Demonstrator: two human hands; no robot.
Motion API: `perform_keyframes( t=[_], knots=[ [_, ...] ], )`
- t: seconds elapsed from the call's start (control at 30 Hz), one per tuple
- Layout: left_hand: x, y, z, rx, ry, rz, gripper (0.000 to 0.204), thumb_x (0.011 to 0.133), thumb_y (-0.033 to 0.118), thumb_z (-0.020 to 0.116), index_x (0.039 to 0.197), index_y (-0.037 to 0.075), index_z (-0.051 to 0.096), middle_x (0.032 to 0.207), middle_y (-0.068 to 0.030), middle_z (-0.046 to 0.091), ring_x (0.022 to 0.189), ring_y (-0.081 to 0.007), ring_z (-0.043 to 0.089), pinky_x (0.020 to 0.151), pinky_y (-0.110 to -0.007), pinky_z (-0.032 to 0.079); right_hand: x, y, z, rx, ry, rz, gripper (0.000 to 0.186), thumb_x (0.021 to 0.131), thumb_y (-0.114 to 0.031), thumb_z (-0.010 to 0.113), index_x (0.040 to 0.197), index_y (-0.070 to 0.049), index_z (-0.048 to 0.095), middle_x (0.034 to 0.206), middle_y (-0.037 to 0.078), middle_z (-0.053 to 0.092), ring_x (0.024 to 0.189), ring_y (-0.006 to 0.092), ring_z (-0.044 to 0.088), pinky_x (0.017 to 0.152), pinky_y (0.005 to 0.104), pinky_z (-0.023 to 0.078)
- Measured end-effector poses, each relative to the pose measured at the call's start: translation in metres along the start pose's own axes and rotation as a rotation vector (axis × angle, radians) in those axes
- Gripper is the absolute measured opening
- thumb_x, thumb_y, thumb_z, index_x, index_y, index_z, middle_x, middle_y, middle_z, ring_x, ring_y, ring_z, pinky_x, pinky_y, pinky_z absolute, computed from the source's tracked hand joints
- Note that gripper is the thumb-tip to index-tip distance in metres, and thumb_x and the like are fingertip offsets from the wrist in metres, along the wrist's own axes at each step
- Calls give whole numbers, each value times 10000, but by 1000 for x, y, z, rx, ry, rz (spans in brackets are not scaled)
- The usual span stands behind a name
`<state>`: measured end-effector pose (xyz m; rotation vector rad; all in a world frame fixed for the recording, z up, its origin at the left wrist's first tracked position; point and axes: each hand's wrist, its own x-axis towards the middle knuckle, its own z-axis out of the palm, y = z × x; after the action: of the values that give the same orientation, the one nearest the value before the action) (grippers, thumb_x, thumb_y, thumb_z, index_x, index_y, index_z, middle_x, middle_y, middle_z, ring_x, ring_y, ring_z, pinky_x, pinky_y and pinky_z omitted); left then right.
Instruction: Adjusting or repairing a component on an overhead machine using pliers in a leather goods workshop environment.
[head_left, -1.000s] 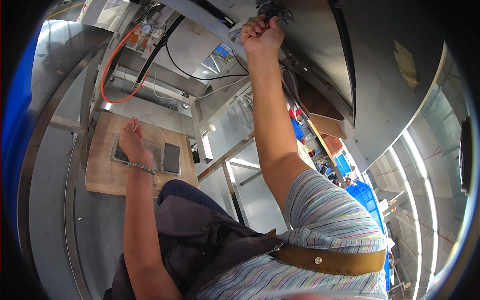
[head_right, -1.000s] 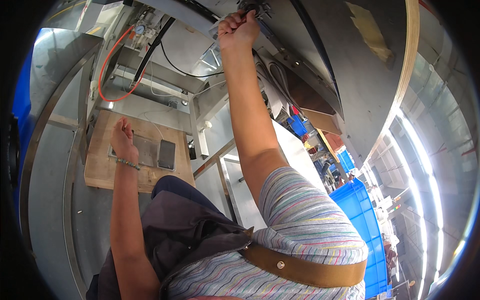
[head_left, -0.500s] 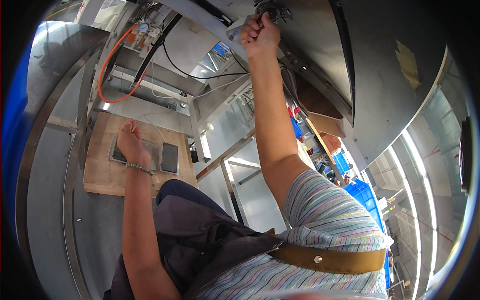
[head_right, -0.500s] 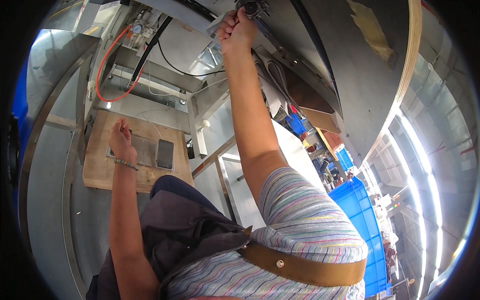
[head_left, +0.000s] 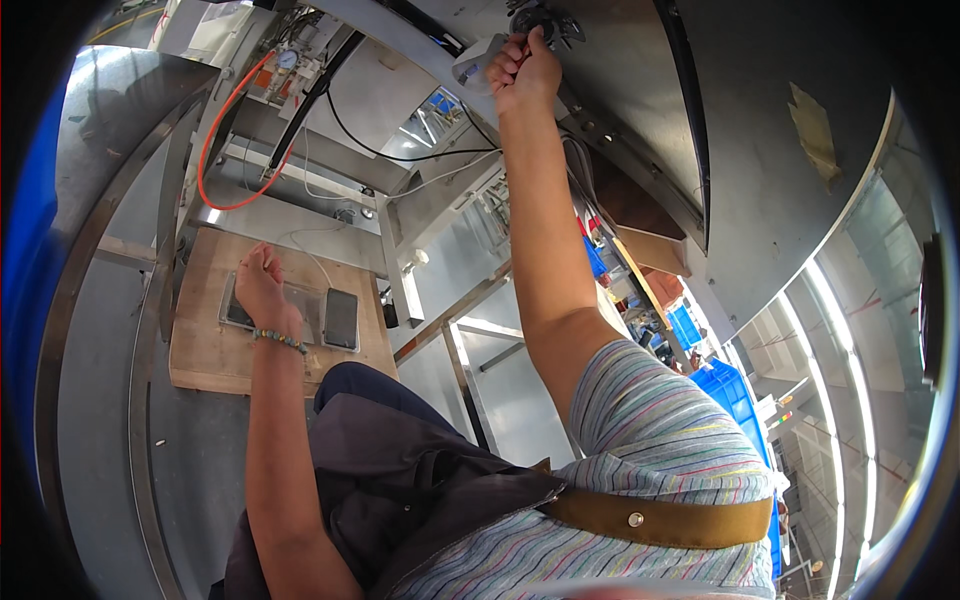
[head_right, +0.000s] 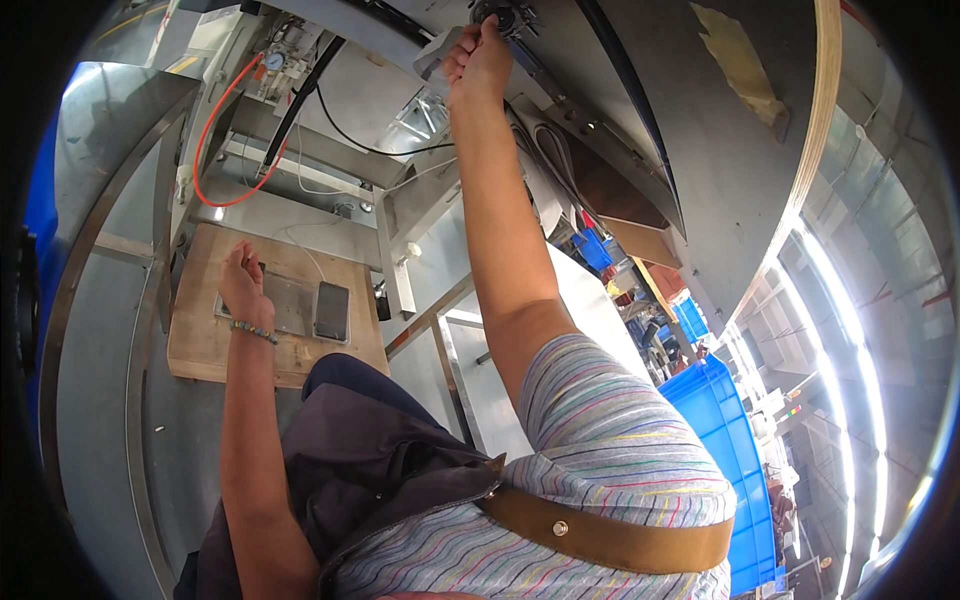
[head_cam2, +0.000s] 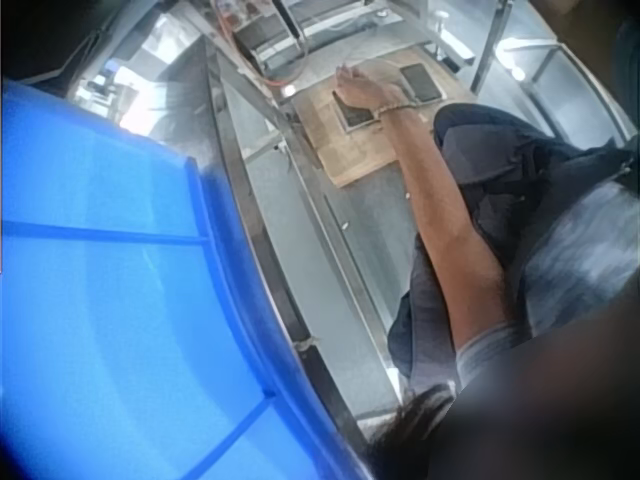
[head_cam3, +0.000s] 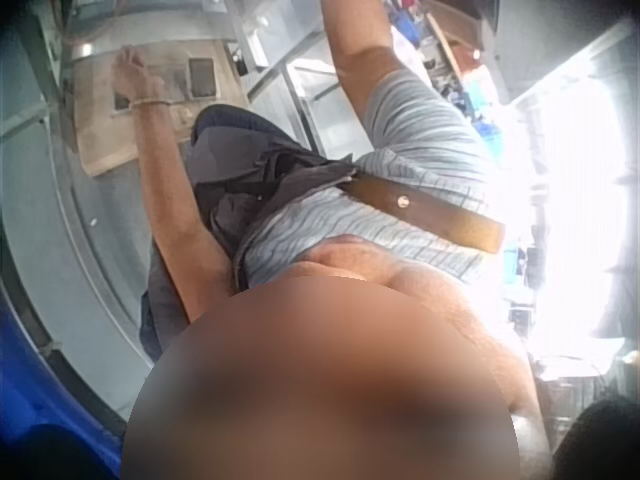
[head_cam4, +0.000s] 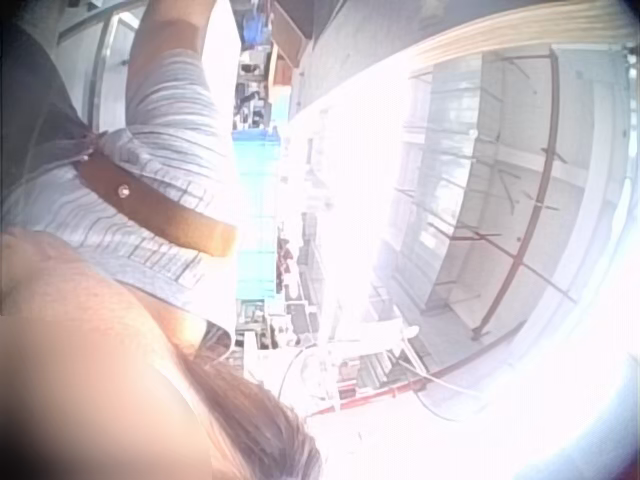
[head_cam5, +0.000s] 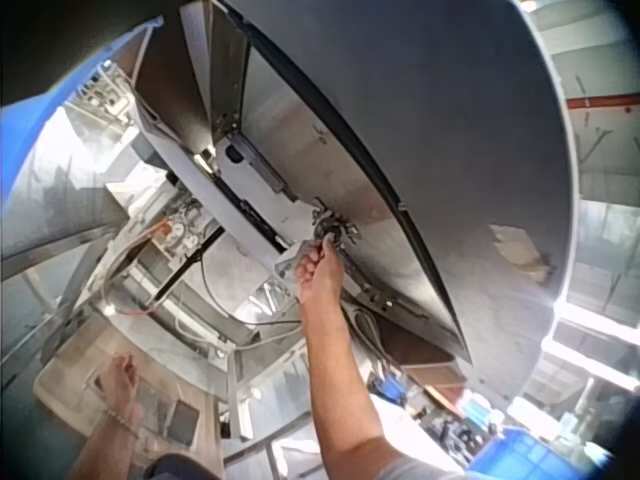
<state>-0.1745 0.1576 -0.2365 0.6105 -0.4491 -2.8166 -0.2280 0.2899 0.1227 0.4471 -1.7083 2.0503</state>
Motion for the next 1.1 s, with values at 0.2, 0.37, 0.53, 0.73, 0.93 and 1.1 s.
perform_keyframes(
  t=[0.2,0.37,0.53,0.73,0.93,1.1],
  knots=[
    [2,-1,-1,-3,-10,-7,163,916,147,566,1018,32,619,955,-13,625,781,-75,557,721,-189,468,3,-2,0,-58,20,-16,329,972,-337,500,773,-76,483,596,-25,379,464,86,306,400,232,216],
    [-1,-1,3,5,15,6,162,888,168,560,995,74,637,926,14,629,719,-59,521,637,-181,397,-5,1,-5,-179,-19,-77,326,973,-340,501,777,-80,487,595,-28,375,467,84,309,398,237,216],
    [4,-1,-4,-15,8,14,167,889,178,560,995,73,635,938,13,625,722,-61,517,634,-184,396,-13,8,-12,-87,-19,-50,317,975,-337,474,779,-89,480,575,-33,356,455,75,303,399,240,209],
    [1,-2,1,33,15,0,166,881,165,560,995,70,636,933,16,621,712,-59,509,627,-188,392,-7,1,-18,-17,-10,-74,349,979,-382,469,786,-92,481,588,-31,368,460,84,308,407,237,225],
    [3,-3,-1,15,0,9,164,881,165,568,994,68,636,930,12,622,711,-58,513,627,-185,393,-4,-2,-13,53,-28,-35,364,985,-388,455,773,-94,484,587,-30,363,462,89,302,411,238,225],
    [1,-1,1,7,9,5,165,886,161,572,1006,66,631,931,8,619,725,-59,516,638,-184,399,-2,-5,-13,102,-33,31,374,986,-385,450,756,-93,487,577,-33,354,463,89,293,412,238,222]
  ],
)
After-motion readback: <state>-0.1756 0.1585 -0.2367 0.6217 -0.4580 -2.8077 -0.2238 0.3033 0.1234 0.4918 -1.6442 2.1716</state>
